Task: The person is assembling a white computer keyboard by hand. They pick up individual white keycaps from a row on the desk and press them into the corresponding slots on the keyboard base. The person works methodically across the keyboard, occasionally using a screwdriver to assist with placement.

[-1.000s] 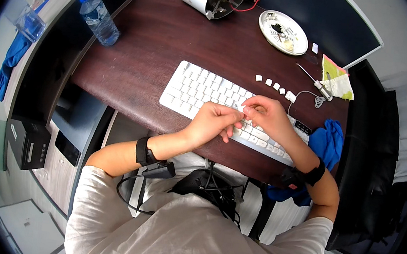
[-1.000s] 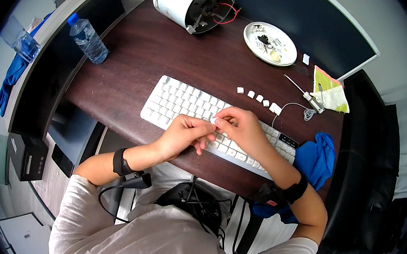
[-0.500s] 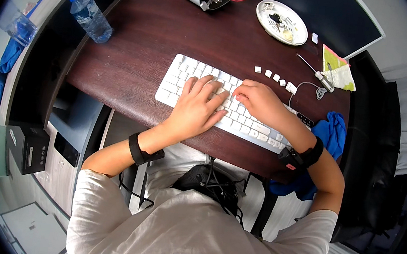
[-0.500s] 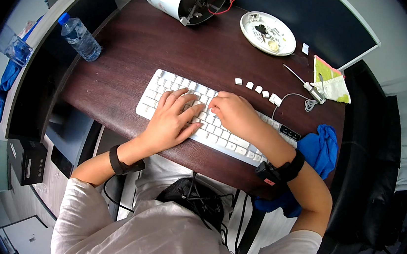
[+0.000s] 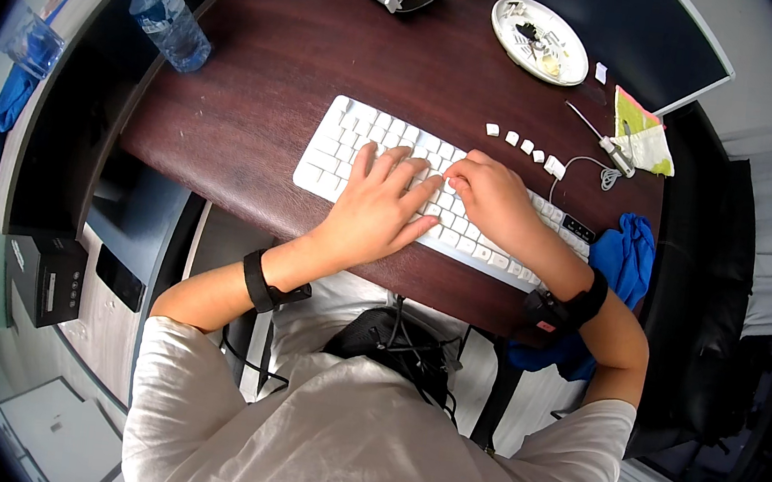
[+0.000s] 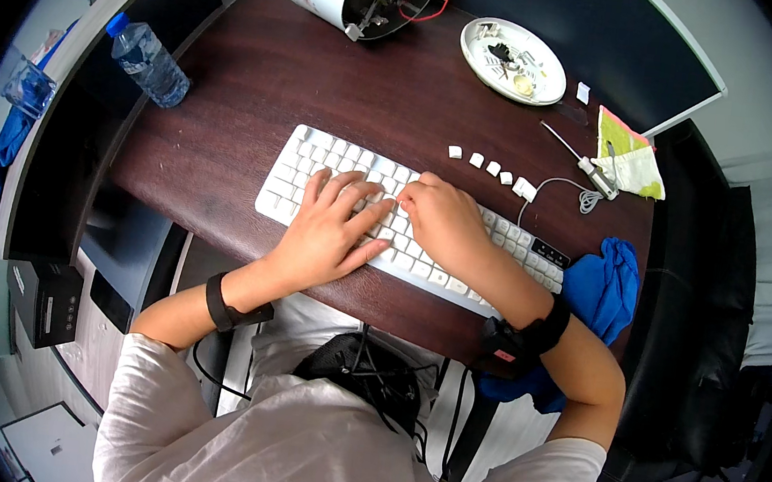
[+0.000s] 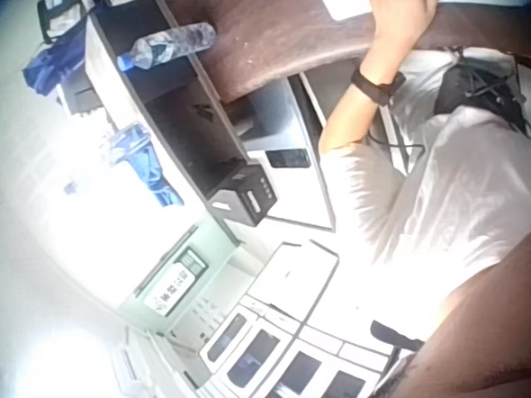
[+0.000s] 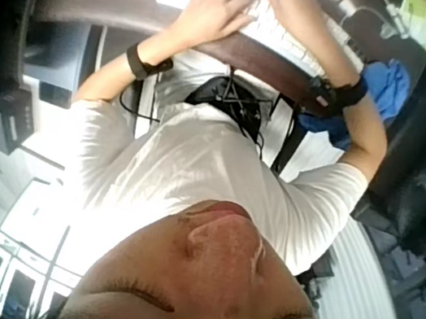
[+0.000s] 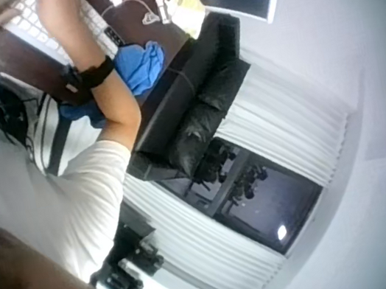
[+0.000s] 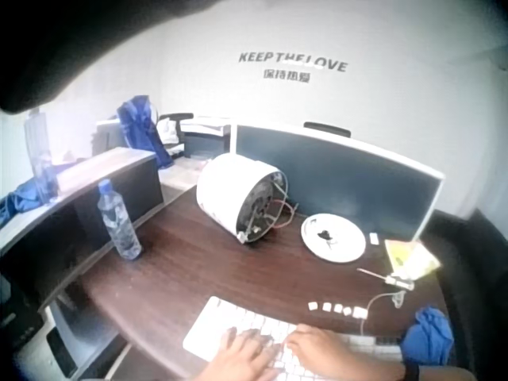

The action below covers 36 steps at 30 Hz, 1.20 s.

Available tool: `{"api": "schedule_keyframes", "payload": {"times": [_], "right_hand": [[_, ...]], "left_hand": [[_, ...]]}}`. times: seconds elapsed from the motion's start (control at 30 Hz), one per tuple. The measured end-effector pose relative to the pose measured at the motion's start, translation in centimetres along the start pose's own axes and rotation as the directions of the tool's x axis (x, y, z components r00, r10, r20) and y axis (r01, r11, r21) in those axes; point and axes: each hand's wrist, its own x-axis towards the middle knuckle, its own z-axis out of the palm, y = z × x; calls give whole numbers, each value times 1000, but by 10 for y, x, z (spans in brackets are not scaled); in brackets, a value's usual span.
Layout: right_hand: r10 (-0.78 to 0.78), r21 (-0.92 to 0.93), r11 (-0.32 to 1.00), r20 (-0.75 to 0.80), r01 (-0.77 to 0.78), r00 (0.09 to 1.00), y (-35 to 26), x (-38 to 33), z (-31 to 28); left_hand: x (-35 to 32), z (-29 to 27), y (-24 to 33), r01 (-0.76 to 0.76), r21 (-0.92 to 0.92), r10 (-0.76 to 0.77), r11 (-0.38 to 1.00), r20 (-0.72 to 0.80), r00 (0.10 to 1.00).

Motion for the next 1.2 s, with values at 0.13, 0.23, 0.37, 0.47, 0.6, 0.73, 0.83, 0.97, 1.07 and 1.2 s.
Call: {"api": "schedule_keyframes", "payload": {"times": [0.13,0.23,0.37,0.47,0.6,0.73,0.83,0.97,1.07,1.2], "right_hand": [[-93,-131,988,-105,78,990,2,-7,10],[-121,-98,989,-144,108,982,-1,-9,9],[-104,39,993,-152,111,983,6,-5,5],[-5,227,974,-74,22,997,10,-1,-2],[-69,132,988,-65,77,995,6,-2,2],[-211,-28,977,-140,209,967,5,-2,4],[-161,8,986,-136,164,978,6,-4,9],[-154,21,987,-165,159,974,8,-3,8],[-104,50,992,-170,114,980,11,-4,7],[-76,96,991,-141,90,987,15,-4,6]], "left_hand": [[0,2,2,-5,16,4,1000,19,1000],[0,4,3,-2,21,1,1000,21,1000],[0,2,4,5,12,-5,1000,23,1000],[0,2,3,4,2,-4,1000,18,1000],[0,6,3,8,13,-9,1000,20,1000],[-1,6,3,3,14,-3,1000,10,1000],[-2,6,3,2,18,-2,1000,17,1000],[-2,6,2,-4,15,4,1000,13,1000],[-1,5,3,1,14,-1,1000,12,1000],[-2,7,3,0,36,-1,999,15,1000]]}}
